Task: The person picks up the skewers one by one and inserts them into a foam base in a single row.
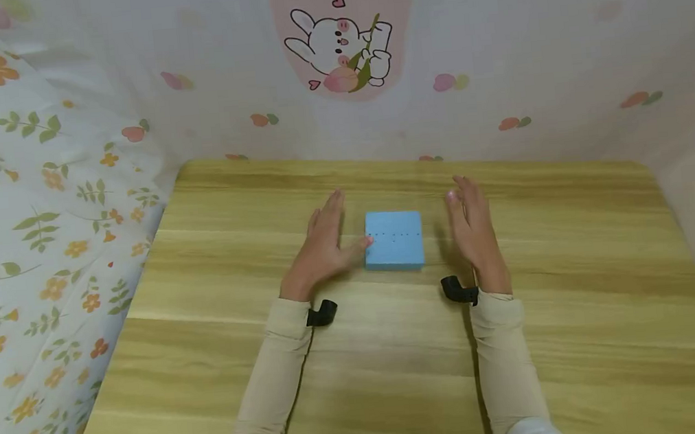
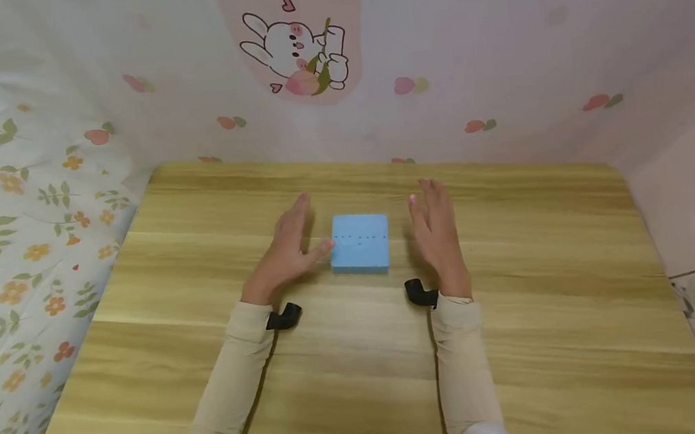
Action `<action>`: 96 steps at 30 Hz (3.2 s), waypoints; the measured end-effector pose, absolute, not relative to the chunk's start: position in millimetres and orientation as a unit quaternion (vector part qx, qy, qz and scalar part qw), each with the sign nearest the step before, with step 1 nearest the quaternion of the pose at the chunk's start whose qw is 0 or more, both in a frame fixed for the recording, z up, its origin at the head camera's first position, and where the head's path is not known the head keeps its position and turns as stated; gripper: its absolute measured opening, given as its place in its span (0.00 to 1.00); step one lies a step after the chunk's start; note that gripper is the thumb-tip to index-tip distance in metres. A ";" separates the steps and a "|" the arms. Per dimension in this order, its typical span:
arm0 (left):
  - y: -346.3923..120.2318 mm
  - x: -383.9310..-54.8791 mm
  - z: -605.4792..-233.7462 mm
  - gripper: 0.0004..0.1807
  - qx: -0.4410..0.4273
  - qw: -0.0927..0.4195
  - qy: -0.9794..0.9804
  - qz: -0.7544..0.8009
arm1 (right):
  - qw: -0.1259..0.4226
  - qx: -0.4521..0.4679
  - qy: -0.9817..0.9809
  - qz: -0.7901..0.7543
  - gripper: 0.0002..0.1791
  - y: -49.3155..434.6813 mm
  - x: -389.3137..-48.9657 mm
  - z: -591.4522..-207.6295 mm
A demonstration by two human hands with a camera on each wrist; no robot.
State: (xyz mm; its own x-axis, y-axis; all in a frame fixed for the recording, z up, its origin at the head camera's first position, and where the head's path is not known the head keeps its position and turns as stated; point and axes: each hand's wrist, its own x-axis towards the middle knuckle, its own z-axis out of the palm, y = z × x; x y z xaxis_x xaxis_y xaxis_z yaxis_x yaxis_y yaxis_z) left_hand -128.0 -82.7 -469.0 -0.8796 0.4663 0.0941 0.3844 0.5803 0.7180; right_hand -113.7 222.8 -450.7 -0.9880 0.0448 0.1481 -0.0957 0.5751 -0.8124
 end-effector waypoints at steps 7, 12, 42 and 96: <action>-67.6 -124.0 -478.1 0.77 0.264 0.133 0.850 0.436 | -0.024 -0.128 -0.912 0.389 0.25 256.7 -90.5 -427.7; -61.1 -123.5 -487.0 0.79 0.271 0.127 0.858 0.416 | -0.132 -0.170 -0.916 0.338 0.22 269.2 -74.7 -427.7; -57.9 -128.3 -496.7 0.75 0.266 0.110 0.879 0.381 | -0.108 -0.191 -0.903 0.369 0.19 271.4 -77.4 -422.4; -61.7 -139.3 -496.7 0.71 0.274 0.077 0.886 0.367 | 0.146 0.218 -0.846 0.464 0.08 123.3 -124.7 -404.2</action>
